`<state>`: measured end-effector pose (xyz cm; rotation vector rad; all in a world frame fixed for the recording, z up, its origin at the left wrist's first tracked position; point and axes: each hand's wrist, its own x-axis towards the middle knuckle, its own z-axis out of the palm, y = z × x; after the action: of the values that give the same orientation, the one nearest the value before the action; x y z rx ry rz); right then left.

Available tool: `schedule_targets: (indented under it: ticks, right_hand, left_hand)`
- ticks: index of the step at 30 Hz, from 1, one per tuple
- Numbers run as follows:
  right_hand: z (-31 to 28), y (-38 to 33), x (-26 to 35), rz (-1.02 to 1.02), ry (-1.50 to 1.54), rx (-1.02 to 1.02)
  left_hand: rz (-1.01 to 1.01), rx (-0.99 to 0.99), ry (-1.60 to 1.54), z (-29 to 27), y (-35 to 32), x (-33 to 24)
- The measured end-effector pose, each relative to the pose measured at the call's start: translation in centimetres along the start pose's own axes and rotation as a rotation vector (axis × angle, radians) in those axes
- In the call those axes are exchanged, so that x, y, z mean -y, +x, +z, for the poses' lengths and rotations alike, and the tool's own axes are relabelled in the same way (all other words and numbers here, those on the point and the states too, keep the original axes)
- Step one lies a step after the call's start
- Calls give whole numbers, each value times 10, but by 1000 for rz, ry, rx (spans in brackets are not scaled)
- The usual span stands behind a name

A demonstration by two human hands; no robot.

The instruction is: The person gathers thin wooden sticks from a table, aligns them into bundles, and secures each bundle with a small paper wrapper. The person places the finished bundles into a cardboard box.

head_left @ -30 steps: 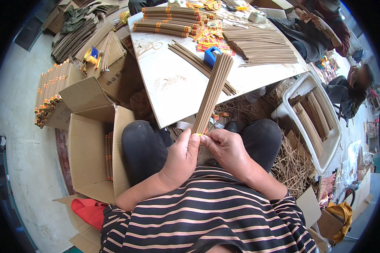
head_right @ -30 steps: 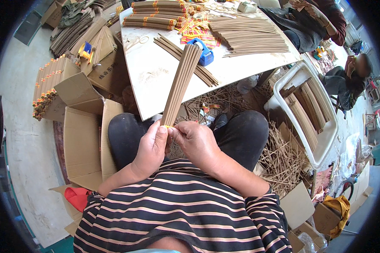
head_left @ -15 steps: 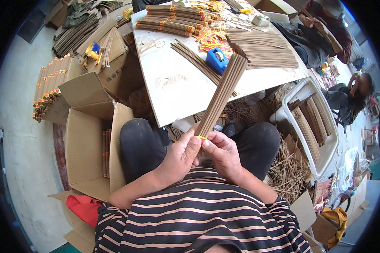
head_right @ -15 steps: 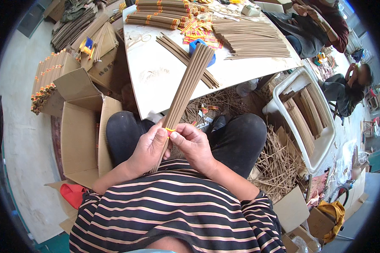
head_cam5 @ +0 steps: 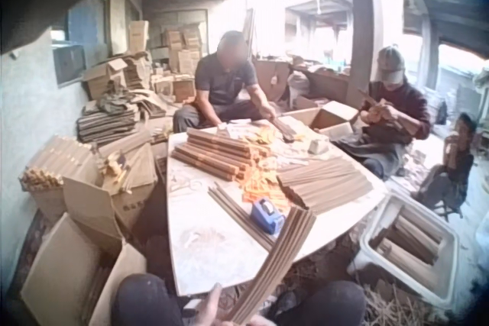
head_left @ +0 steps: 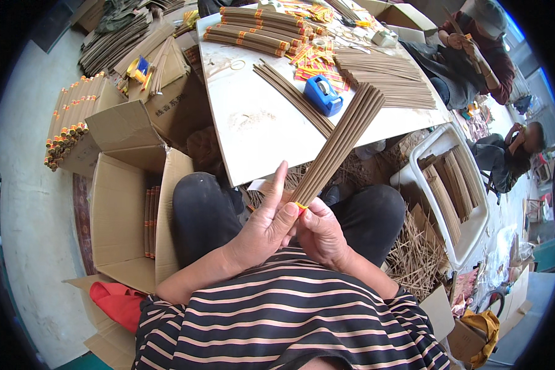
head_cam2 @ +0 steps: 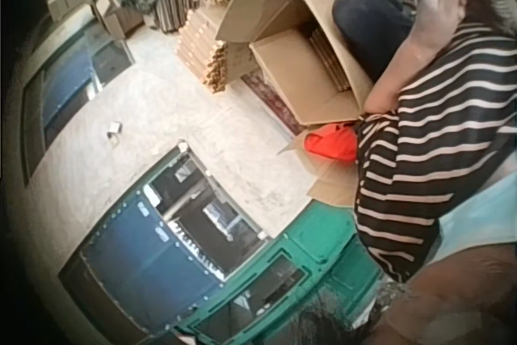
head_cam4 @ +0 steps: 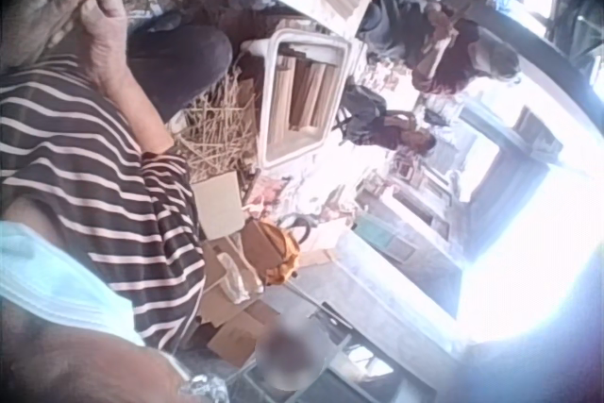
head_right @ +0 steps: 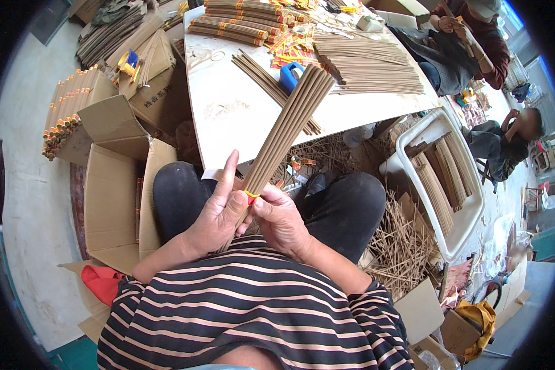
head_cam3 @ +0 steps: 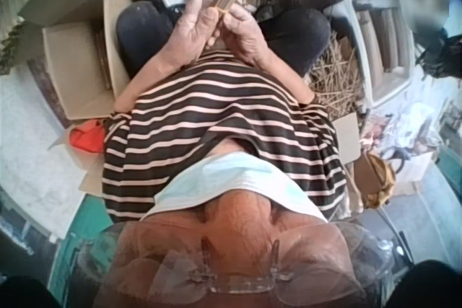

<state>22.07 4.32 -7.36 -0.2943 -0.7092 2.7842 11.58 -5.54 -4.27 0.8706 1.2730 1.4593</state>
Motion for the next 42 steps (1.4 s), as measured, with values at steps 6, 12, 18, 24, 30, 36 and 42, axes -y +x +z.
schedule_targets:
  ticks: [6, 12, 18, 24, 30, 36, 42]
  right_hand:
    - [-8, 5, -3, 19, 96, 65]
    - [-6, 8, 8, 34, 78, 73]
    - [-12, 15, 8, -119, -20, 113]
    - [-14, 15, 16, -203, -206, 65]
    - [-13, 11, 33, -162, -467, -14]
    - [8, 6, 47, -59, -643, -204]
    - [3, 9, 41, -124, -684, -261]
  left_hand:
    - [127, 48, -23, -5, 10, 1]
    - [44, 99, -102, -8, 15, -5]
    - [10, 70, -142, -2, 16, -2]
    - [-162, 128, -163, -7, 13, 2]
    - [-212, 127, -66, -13, 14, -12]
    - [-228, 104, 106, -21, 17, -9]
    - [-36, 99, 394, -26, 21, -3]
